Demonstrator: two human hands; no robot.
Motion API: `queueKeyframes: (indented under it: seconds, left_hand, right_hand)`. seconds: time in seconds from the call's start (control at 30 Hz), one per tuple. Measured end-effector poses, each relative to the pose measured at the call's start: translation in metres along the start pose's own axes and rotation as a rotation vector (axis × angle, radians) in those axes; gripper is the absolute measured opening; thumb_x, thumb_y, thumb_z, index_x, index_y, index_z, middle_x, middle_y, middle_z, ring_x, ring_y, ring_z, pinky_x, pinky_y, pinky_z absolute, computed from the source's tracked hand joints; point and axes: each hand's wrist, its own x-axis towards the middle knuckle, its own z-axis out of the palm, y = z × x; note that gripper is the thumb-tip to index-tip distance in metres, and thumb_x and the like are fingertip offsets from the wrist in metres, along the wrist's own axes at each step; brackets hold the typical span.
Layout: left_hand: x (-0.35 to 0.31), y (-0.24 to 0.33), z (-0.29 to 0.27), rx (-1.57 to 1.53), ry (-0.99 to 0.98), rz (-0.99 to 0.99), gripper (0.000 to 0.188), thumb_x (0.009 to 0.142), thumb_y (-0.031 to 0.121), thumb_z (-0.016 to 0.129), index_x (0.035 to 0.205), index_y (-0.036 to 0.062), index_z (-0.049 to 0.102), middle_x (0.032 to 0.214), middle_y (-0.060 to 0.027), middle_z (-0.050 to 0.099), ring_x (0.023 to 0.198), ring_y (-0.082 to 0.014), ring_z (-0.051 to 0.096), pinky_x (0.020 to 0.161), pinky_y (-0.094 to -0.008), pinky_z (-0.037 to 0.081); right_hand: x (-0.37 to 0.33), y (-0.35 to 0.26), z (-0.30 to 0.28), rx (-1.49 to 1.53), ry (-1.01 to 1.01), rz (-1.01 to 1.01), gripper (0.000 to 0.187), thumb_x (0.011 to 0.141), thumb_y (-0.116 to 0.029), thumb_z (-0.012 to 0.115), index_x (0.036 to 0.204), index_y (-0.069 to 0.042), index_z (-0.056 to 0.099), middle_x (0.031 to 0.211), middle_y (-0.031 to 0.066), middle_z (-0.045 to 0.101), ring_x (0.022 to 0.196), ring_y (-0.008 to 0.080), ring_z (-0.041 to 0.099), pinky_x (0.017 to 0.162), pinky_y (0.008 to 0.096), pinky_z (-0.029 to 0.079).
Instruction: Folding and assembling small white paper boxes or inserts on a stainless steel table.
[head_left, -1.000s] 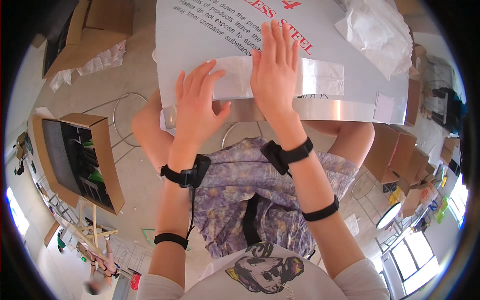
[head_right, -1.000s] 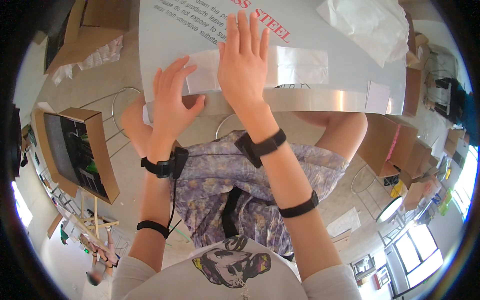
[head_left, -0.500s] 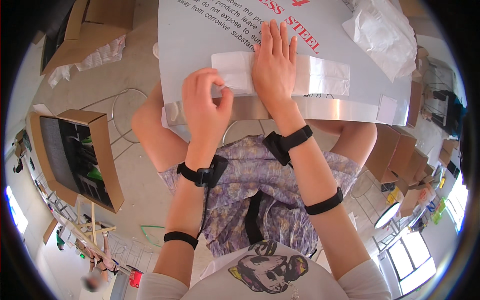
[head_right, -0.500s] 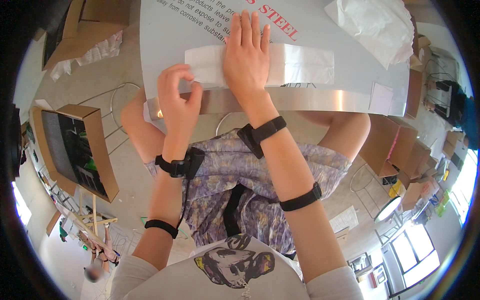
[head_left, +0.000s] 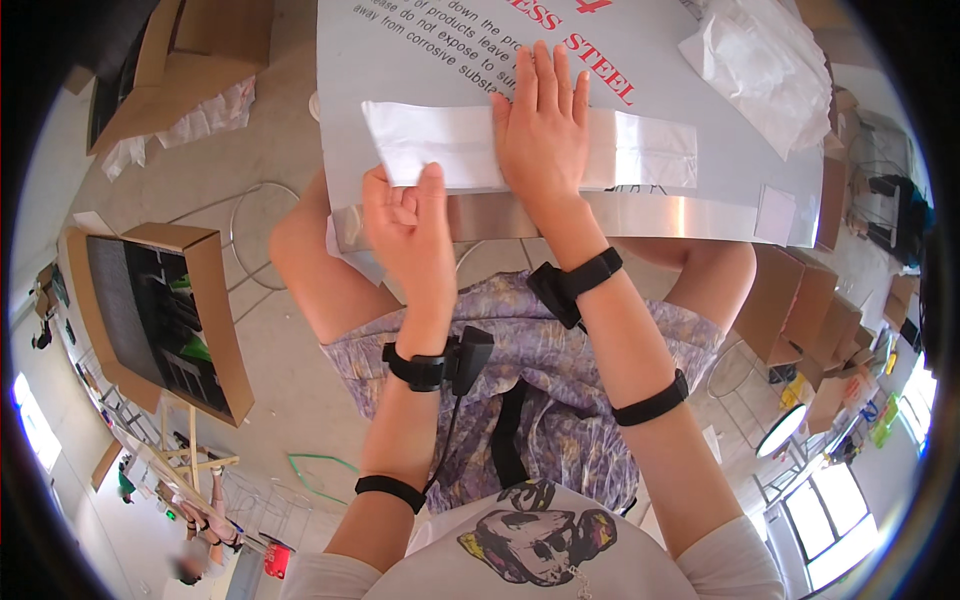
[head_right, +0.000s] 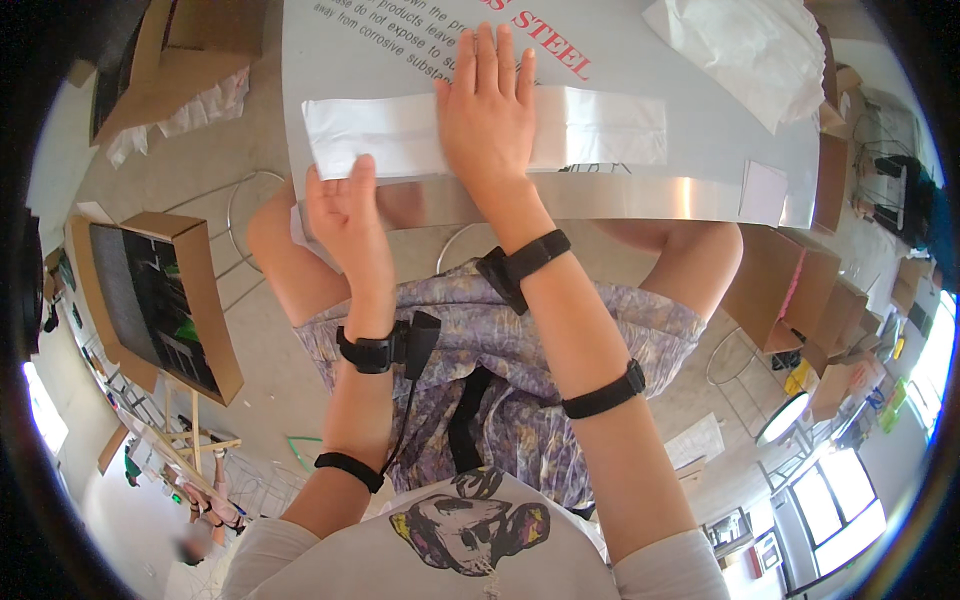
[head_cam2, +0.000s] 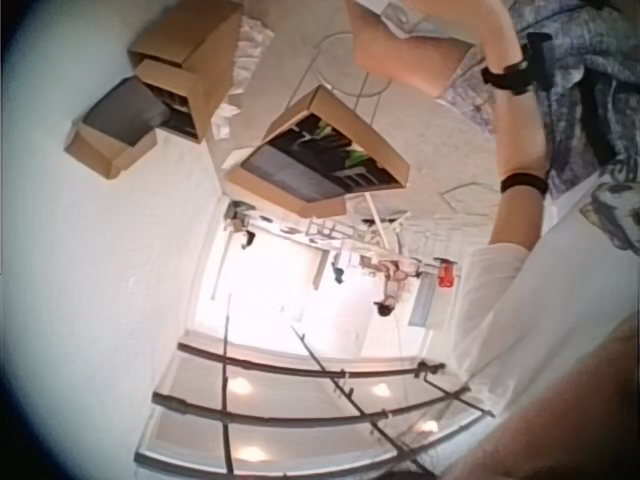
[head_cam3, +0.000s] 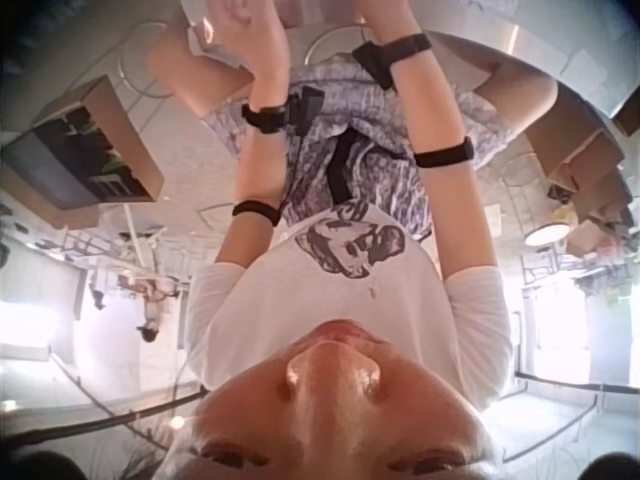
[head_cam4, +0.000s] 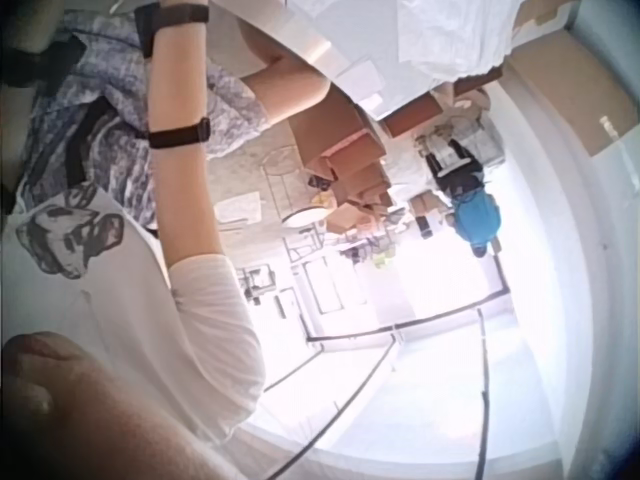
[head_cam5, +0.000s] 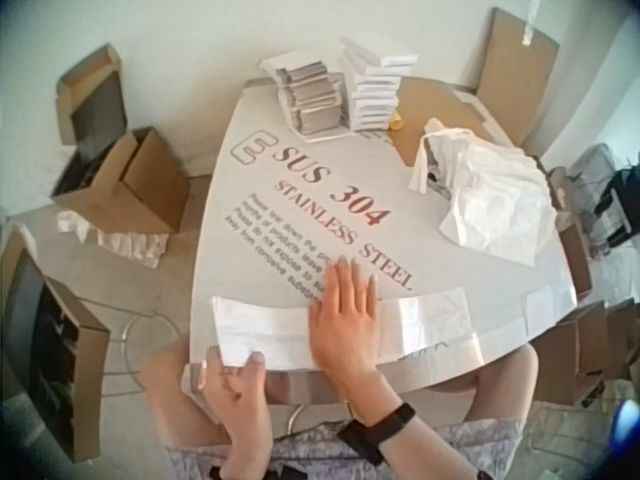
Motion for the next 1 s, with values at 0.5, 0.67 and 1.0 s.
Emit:
queueKeyframes:
  seconds: [0.5, 0.67, 1.0]
  left_hand:
    - [-0.026, -0.011, 0.044, 0.603, -0.215, 0.541, 0.029, 0.071, 0.007, 0.075, 0.095, 0.0116, 0.06, 0.115, -0.0073, 0.059, 0.109, -0.0296, 0.053, 0.094, -0.0442, 0.037]
    - [-0.018, -0.02, 0.018, 0.449, -0.077, 0.326, 0.038, 0.077, 0.009, 0.078, 0.108, 0.0056, 0.056, 0.116, -0.0106, 0.059, 0.112, -0.0289, 0.051, 0.099, -0.0439, 0.038]
    - [0.005, -0.031, 0.03, 0.761, -0.013, 0.34, 0.044, 0.076, 0.028, 0.081, 0.103, 0.0054, 0.054, 0.104, -0.0098, 0.056, 0.1, -0.0322, 0.049, 0.09, -0.0453, 0.037]
  right_hand:
    - [-0.014, 0.014, -0.105, 0.85, -0.102, 0.822, 0.059, 0.088, -0.017, 0.068, 0.137, 0.0, 0.04, 0.093, 0.0082, 0.067, 0.089, 0.0166, 0.061, 0.082, 0.0342, 0.047]
    - [-0.022, 0.028, -0.101, 0.632, -0.089, 0.724, 0.059, 0.086, -0.011, 0.067, 0.137, -0.002, 0.04, 0.089, 0.0072, 0.067, 0.081, 0.0164, 0.061, 0.076, 0.0328, 0.048]
    - [-0.033, 0.035, -0.091, 0.451, -0.061, 0.613, 0.061, 0.082, -0.009, 0.07, 0.136, -0.004, 0.043, 0.086, 0.0065, 0.068, 0.079, 0.0213, 0.061, 0.077, 0.0371, 0.048]
